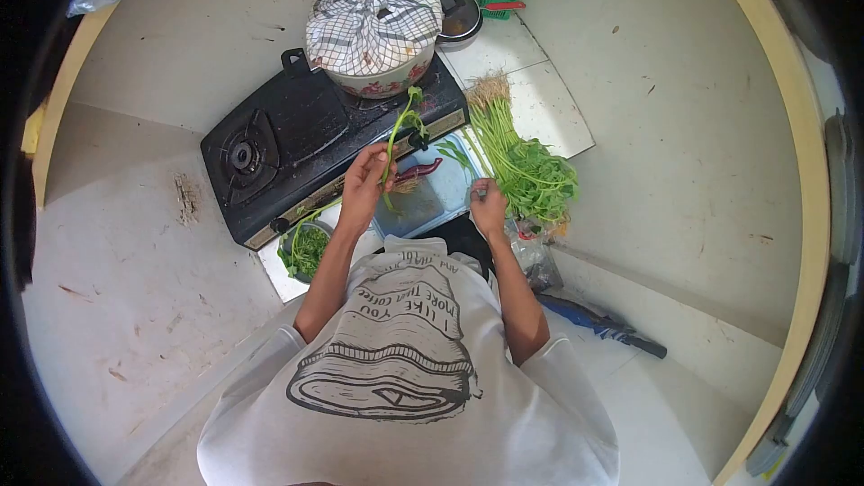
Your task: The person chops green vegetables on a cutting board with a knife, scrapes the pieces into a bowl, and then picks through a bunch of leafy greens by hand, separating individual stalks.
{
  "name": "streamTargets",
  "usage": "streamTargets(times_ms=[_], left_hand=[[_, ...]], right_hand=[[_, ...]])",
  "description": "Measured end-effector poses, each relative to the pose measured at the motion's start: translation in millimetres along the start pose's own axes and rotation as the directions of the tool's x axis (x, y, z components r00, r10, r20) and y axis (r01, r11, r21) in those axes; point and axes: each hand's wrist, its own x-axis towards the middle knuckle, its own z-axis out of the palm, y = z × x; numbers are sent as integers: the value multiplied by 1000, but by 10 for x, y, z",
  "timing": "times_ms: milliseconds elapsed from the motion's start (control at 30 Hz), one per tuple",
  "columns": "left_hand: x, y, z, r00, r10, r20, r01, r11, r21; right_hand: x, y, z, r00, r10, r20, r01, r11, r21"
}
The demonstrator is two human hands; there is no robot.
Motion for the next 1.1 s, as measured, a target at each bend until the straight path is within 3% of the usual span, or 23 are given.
streamTargets(times_ms=[167,433,567,667,900,1100], left_hand=[[1,-16,91,996,72,61,-70,997,-36],[-51,13,240,980,91,177,-97,995,28],[-61,-12,288,978,108,180,-113,994,15],[-61,-40,271,978,118,171,-116,993,-23],[-91,-65,307,987,108,119,-102,993,-58],[-105,-28,296,985,80,151,-72,996,-53]], right_hand=[[-82,-968,-318,1000,-9,20,4,967,256],[18,-2145,-667,951,-309,-16,298,902,313],[-15,-2324,-573,919,-394,-28,382,868,318],[-65,-2335,-388,922,-369,-116,382,819,427],[-183,-2332,-295,904,-361,-230,424,824,375],[-199,-2369,-338,925,-368,-96,374,840,393]])
